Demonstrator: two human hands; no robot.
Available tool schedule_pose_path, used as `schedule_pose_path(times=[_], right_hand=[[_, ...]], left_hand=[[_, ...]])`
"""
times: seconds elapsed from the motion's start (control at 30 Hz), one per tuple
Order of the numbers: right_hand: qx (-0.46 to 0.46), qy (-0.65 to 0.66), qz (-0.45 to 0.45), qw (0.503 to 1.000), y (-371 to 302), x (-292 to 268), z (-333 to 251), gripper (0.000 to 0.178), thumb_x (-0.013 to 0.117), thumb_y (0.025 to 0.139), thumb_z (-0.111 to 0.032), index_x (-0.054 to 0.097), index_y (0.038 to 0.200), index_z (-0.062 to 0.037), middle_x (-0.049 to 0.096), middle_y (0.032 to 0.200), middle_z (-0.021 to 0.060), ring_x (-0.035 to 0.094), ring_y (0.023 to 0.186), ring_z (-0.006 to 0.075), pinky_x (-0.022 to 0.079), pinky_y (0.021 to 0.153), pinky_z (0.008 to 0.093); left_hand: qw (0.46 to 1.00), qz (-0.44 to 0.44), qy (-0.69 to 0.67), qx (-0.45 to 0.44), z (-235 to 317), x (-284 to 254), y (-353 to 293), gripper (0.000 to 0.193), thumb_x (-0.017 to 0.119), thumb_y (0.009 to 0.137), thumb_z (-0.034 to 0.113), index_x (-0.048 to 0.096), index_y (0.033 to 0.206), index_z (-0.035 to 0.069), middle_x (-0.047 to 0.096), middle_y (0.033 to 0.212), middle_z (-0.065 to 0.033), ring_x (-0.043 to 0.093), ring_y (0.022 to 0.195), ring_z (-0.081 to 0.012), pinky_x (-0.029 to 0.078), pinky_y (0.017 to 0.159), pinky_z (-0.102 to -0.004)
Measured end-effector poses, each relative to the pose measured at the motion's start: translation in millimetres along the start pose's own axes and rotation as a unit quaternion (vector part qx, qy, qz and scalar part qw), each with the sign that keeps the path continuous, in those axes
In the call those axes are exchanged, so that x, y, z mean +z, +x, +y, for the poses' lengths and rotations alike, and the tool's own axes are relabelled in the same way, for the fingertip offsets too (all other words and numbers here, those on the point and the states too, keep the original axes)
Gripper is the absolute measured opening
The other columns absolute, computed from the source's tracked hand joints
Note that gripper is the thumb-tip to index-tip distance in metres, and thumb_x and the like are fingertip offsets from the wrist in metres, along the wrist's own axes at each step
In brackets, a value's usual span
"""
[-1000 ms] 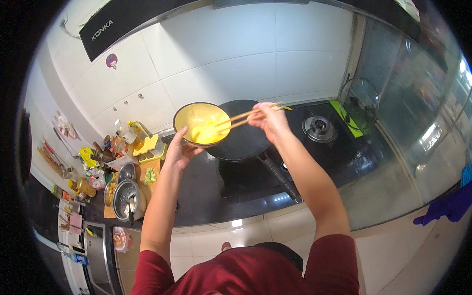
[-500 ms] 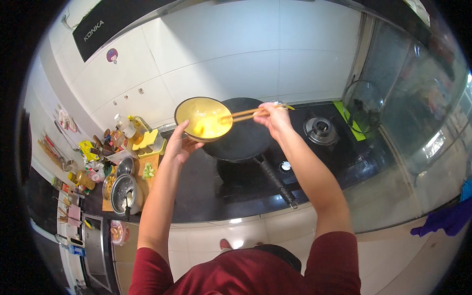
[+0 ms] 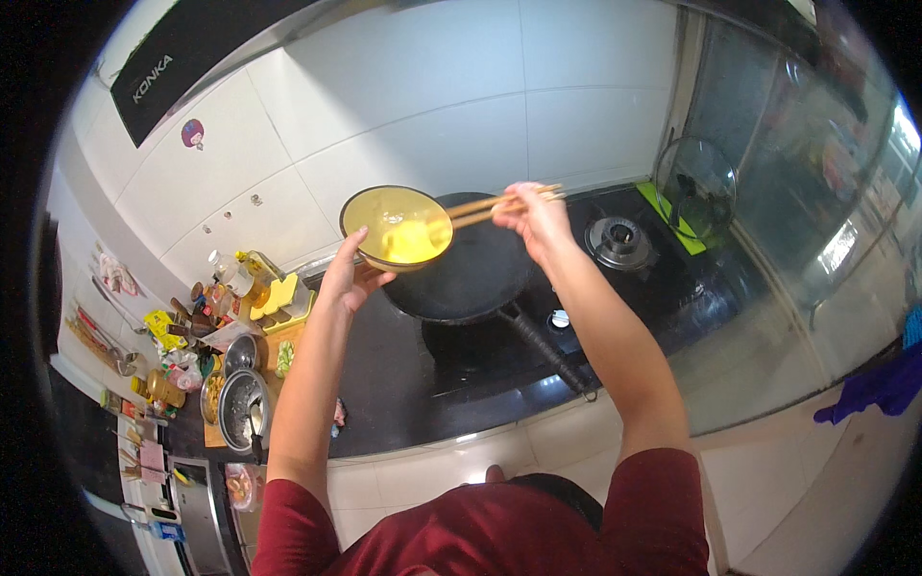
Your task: The person whisks eggs in a bowl, pours oil into a wok, and scoops rice from a rice cooker. They then pour the beaten eggs into the hot wok and scramble them with chopsticks before adding the rice to the pan.
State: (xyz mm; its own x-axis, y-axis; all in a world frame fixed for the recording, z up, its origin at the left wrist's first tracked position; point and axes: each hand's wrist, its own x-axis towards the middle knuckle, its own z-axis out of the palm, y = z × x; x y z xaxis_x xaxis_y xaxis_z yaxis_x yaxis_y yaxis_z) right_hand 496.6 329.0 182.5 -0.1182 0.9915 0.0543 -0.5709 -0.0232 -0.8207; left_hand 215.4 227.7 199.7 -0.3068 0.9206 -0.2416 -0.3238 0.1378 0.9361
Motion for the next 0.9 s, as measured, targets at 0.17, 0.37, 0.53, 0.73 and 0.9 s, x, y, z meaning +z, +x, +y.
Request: schedule_pose_path(times=[0.17,0.37,0.53,0.73,0.9], right_hand=[[0.028,-0.035,-0.032,0.998,-3,0,-7,0.010,0.057,0.090,-0.010,0.058,0.089,0.0004,0.062,0.086,0.0144,0.066,0.072,0.0232,0.060,0.061,0.0344],[0.040,-0.019,-0.041,0.998,7,-5,-10,0.012,0.055,0.091,-0.011,0.058,0.090,0.0007,0.062,0.086,0.0146,0.065,0.072,0.0245,0.059,0.062,0.0355],[0.049,-0.022,-0.044,0.998,26,-13,-7,0.011,0.054,0.092,-0.010,0.058,0.090,-0.0001,0.062,0.087,0.0138,0.066,0.076,0.0241,0.059,0.062,0.0357],[0.057,-0.020,-0.046,0.997,42,-25,-8,0.012,0.054,0.092,-0.010,0.058,0.089,0.0000,0.062,0.087,0.0145,0.066,0.076,0.0250,0.059,0.062,0.0364],[0.041,-0.027,-0.021,0.999,53,-31,-7,0.012,0.054,0.092,-0.011,0.058,0.089,0.0001,0.061,0.088,0.0143,0.066,0.074,0.0244,0.060,0.061,0.0360]], left_hand=[[1.000,-0.012,0.005,0.005,2,0,5,0.063,0.069,0.079,0.044,0.049,0.124,0.006,0.056,0.111,-0.0199,0.057,0.100,-0.0288,0.054,0.075,-0.0396],[1.000,-0.002,0.019,0.023,7,10,3,0.061,0.070,0.079,0.044,0.049,0.124,0.008,0.055,0.111,-0.0189,0.056,0.100,-0.0293,0.052,0.076,-0.0408],[0.998,0.025,0.052,0.038,9,26,0,0.060,0.069,0.079,0.042,0.042,0.119,0.007,0.054,0.107,-0.0153,0.060,0.088,-0.0260,0.055,0.070,-0.0374],[0.996,0.040,0.069,0.037,3,41,13,0.065,0.069,0.079,0.042,0.039,0.124,0.006,0.053,0.111,-0.0171,0.059,0.094,-0.0286,0.053,0.074,-0.0421],[0.997,0.036,0.063,0.030,7,49,21,0.073,0.069,0.079,0.042,0.035,0.130,0.002,0.050,0.119,-0.0204,0.057,0.101,-0.0333,0.051,0.081,-0.0478]])
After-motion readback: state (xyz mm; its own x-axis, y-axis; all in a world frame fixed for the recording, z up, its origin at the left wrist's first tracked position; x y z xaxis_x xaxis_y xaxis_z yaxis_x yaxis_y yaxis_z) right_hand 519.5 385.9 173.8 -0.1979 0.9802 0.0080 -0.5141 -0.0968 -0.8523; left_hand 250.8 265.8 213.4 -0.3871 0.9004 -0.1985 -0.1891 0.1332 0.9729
